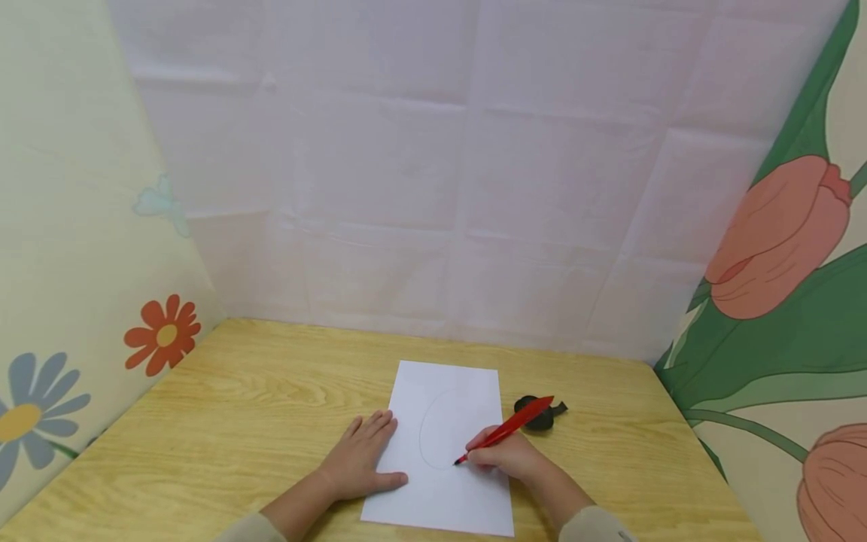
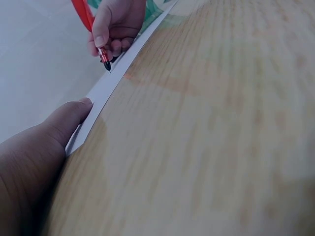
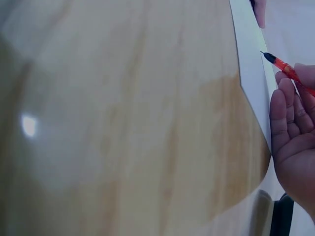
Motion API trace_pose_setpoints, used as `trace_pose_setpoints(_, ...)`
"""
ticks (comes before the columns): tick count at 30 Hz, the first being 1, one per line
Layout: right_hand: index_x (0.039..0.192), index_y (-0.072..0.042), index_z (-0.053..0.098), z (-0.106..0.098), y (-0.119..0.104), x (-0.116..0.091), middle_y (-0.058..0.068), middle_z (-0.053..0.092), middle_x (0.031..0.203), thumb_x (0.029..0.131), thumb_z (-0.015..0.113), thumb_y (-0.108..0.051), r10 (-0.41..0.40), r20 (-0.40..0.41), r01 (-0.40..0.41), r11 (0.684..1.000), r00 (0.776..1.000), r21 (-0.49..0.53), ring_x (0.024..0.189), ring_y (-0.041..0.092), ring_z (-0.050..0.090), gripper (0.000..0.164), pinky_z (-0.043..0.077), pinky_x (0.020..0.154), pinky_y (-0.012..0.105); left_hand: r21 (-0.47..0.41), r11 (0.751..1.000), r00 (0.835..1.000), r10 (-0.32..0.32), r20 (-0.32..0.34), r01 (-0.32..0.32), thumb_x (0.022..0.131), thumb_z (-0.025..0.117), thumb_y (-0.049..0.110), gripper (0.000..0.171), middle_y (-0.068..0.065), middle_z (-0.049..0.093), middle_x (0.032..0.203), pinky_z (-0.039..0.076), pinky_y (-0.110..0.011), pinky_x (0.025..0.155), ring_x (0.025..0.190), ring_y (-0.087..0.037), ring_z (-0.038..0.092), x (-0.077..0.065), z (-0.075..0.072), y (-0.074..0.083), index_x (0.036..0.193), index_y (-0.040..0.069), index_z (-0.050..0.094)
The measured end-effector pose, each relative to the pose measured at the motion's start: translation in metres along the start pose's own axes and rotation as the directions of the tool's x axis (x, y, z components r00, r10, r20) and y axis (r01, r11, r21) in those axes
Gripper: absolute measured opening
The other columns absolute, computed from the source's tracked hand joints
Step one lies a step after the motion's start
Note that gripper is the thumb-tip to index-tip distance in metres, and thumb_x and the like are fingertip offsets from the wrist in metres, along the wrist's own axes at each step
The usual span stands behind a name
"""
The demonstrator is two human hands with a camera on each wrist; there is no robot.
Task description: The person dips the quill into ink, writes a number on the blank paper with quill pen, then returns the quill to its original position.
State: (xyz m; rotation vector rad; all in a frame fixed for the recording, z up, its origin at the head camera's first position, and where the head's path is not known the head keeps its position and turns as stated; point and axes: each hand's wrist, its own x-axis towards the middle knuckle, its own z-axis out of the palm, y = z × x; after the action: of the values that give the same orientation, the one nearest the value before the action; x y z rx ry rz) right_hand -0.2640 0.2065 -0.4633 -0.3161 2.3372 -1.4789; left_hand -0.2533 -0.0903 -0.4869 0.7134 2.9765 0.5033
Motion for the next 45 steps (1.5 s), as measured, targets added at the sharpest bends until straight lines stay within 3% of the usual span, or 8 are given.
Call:
trace_pose_setpoints(27, 0.103, 0.004, 0.069, -0.0064, -0.0006, 0.0033, -0.006, 0.065, 0.072, 0.084, 0.075, -0.015, 0.061, -0.109, -0.059, 0.998, 0.992, 0.023, 0.068, 0.012, 0.057, 0.028, 0.046, 0.065, 0.025, -0.01, 1.0, 1.0, 0.001, -0.006, -0.001, 0.08, 0.06, 0.072, 0.101, -0.016, 0.033, 0.158, 0.015, -0.057, 0.121, 0.149, -0.033, 0.026, -0.0001, -0.0011, 0.0005, 0.149, 0.001, 0.037)
trace_pose_setpoints(45, 0.102, 0.002, 0.07, -0.0068, 0.0037, 0.0082, -0.004, 0.065, 0.072, 0.084, 0.075, -0.017, 0.072, -0.139, -0.07, 0.997, 0.988, 0.019, 0.068, 0.012, 0.057, 0.027, 0.047, 0.064, 0.026, -0.009, 1.0, 1.0, -0.005, -0.003, 0.005, 0.08, 0.059, 0.073, 0.102, -0.015, 0.032, 0.159, 0.014, -0.056, 0.122, 0.15, -0.032, 0.024, -0.0004, 0.0006, 0.0003, 0.15, 0.002, 0.036)
